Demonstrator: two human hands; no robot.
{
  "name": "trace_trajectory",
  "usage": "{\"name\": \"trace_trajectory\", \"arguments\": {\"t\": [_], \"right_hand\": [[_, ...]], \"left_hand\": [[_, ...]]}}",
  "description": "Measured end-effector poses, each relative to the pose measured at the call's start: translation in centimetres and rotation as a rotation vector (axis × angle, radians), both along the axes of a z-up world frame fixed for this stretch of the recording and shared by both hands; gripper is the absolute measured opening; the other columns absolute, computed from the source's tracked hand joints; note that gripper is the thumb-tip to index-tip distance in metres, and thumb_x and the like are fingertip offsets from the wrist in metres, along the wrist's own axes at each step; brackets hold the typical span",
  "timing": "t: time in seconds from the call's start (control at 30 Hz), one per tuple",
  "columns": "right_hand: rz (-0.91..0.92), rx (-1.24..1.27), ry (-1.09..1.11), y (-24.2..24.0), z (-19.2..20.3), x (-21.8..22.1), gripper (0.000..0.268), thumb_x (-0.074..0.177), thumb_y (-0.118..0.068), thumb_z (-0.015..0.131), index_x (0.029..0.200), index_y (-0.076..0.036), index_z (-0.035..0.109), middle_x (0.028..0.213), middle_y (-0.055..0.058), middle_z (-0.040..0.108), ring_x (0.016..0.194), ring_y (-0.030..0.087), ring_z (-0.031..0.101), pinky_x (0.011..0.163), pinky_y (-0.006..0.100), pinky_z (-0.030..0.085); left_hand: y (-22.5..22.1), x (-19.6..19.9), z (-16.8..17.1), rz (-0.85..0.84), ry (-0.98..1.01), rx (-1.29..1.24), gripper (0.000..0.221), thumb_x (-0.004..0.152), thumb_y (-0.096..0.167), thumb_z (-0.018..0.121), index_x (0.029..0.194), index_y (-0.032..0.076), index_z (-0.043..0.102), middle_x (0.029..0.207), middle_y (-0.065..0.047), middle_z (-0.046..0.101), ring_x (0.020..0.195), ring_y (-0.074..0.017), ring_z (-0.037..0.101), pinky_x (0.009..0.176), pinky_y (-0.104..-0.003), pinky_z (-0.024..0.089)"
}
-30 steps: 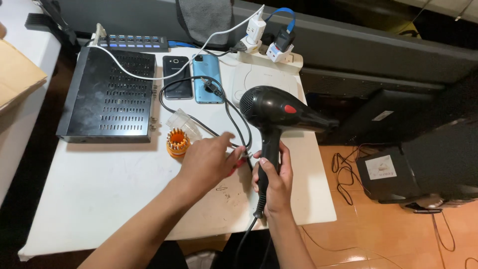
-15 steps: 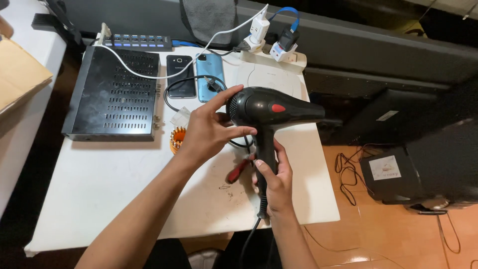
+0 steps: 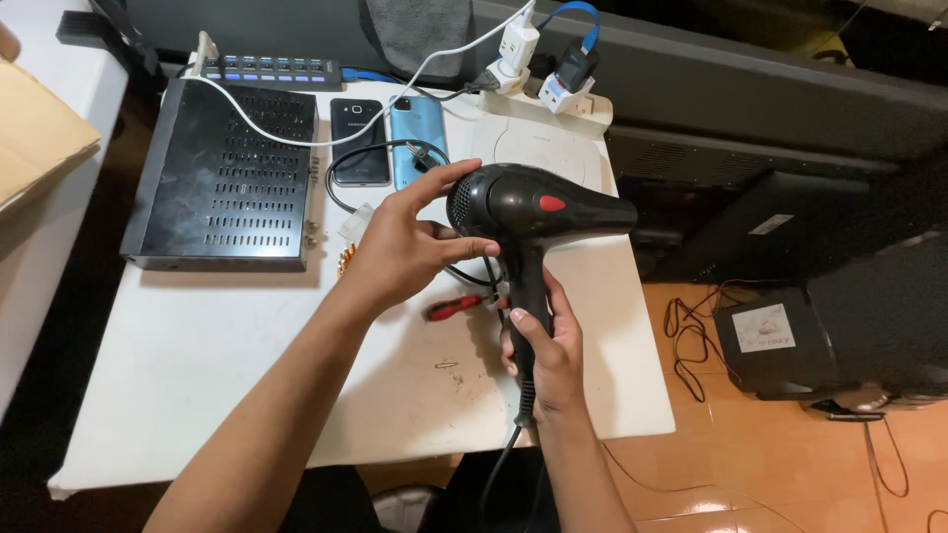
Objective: Disassembling a hair dryer using a screwdriver to access and inspect internal components
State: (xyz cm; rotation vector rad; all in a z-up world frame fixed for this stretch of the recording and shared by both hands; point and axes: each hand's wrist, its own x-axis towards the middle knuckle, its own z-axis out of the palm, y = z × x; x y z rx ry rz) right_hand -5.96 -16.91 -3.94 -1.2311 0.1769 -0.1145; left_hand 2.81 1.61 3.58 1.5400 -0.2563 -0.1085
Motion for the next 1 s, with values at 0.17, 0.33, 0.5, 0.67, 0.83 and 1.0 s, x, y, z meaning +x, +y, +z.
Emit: {"name": "trace_trajectory", "arguments": {"t": [0.17,0.33,0.5,0.67,0.83,1.0], "right_hand": [[-0.020,-0.029,-0.009,0.1,0.3,0.0,0.060,0.087,-0.012,0.066,0.144,-0.009,0.049,0.091,0.020,0.067,0.048,0.016,0.056,0.029,0.024,0.042],[-0.050,-0.061,-0.012,0.2,0.4,-0.2,0.059,0.088,-0.011,0.066,0.144,-0.009,0.049,0.092,0.020,0.068,0.049,0.017,0.057,0.030,0.024,0.043],[-0.068,-0.063,-0.013,0.1,0.4,-0.1,0.059,0.088,-0.011,0.065,0.145,-0.009,0.049,0.091,0.019,0.068,0.048,0.016,0.056,0.029,0.024,0.043],[-0.073,-0.054,-0.033,0.1,0.2,-0.3,0.060,0.086,-0.011,0.068,0.143,-0.010,0.050,0.089,0.019,0.069,0.047,0.017,0.057,0.029,0.025,0.043],[-0.072,-0.037,-0.163,-0.5,-1.1,-0.1,0.062,0.084,-0.013,0.075,0.141,-0.009,0.051,0.087,0.021,0.068,0.044,0.018,0.056,0.028,0.027,0.041],[-0.050,-0.024,-0.217,-0.2,-1.2,-0.4,0.061,0.084,-0.003,0.068,0.142,-0.006,0.048,0.088,0.026,0.066,0.045,0.020,0.058,0.027,0.028,0.041]], "left_hand": [[-0.9,-1.3,1.0,0.015,0.030,-0.041,0.084,0.073,0.018,0.094,0.147,0.023,0.055,0.134,-0.020,0.063,0.086,-0.0214,0.067,0.076,-0.036,0.066],[-1.9,-0.5,-1.9,0.082,0.051,-0.097,0.077,0.079,0.019,0.091,0.147,0.023,0.055,0.128,-0.018,0.064,0.087,-0.0210,0.072,0.075,-0.036,0.068],[-2.2,0.2,-3.1,0.065,0.068,-0.191,0.076,0.081,0.008,0.087,0.149,0.021,0.054,0.121,-0.016,0.062,0.095,-0.0220,0.070,0.081,-0.036,0.068],[-1.4,0.1,-1.7,0.029,0.026,-0.138,0.086,0.075,0.016,0.093,0.150,0.011,0.051,0.122,-0.020,0.062,0.099,-0.0255,0.067,0.082,-0.040,0.066],[-1.0,-2.6,2.3,0.037,0.059,-0.166,0.088,0.068,0.017,0.094,0.146,0.004,0.055,0.127,-0.020,0.066,0.099,-0.0237,0.067,0.084,-0.036,0.065],[-1.0,-2.4,1.0,0.050,0.063,-0.280,0.078,0.071,0.011,0.092,0.141,0.006,0.059,0.117,-0.016,0.063,0.095,-0.0215,0.065,0.084,-0.037,0.066]]}}
